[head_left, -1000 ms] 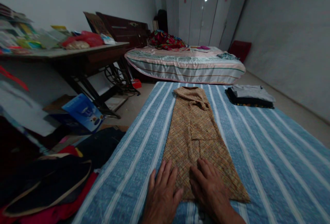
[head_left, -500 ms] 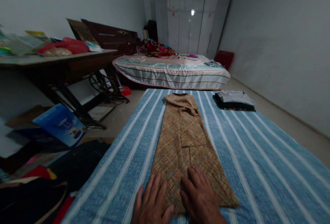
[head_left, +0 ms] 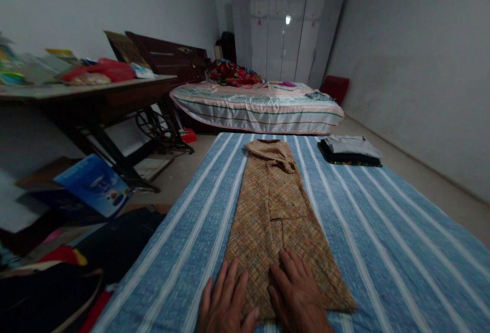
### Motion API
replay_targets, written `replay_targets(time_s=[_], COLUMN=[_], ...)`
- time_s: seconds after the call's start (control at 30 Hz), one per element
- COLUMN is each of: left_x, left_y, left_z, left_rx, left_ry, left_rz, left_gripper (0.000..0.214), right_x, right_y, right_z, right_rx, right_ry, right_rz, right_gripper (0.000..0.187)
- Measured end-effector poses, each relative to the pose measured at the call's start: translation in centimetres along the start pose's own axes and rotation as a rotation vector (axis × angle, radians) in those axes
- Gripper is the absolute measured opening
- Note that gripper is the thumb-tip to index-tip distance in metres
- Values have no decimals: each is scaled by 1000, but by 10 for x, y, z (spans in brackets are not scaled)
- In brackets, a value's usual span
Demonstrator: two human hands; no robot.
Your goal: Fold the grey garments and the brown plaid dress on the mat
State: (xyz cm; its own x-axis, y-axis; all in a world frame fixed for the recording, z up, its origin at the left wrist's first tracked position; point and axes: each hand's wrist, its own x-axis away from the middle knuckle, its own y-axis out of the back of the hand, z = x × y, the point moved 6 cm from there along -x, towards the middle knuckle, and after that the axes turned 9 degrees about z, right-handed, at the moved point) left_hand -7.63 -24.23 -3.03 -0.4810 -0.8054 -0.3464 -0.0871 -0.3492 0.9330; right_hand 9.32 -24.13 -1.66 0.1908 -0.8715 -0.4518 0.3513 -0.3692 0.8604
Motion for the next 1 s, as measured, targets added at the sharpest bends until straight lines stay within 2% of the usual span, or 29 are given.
replay_targets(time_s=[0.13,0.3,0.43,0.6,1.0], left_x=[2,4,6,9,17], left_y=[-1,11,16,19,23], left_z=[1,-2,-3,-7,-9], left_rx=[12,-26,-2,-9,-67], left_ry=[10,-29,-23,-28,-73], left_rz=[46,60,127,83,99], left_gripper=[54,58,57,59,63], right_x=[2,2,1,2,3], right_y=[-1,1,4,6,7], right_z=[-1,1,1,1,1], right_rx=[-21,-35,-36,-42,-57], right_ry=[-20,-2,-9,-8,-9], right_rz=[5,11,34,22,47], right_gripper=[24,25,25,24,26])
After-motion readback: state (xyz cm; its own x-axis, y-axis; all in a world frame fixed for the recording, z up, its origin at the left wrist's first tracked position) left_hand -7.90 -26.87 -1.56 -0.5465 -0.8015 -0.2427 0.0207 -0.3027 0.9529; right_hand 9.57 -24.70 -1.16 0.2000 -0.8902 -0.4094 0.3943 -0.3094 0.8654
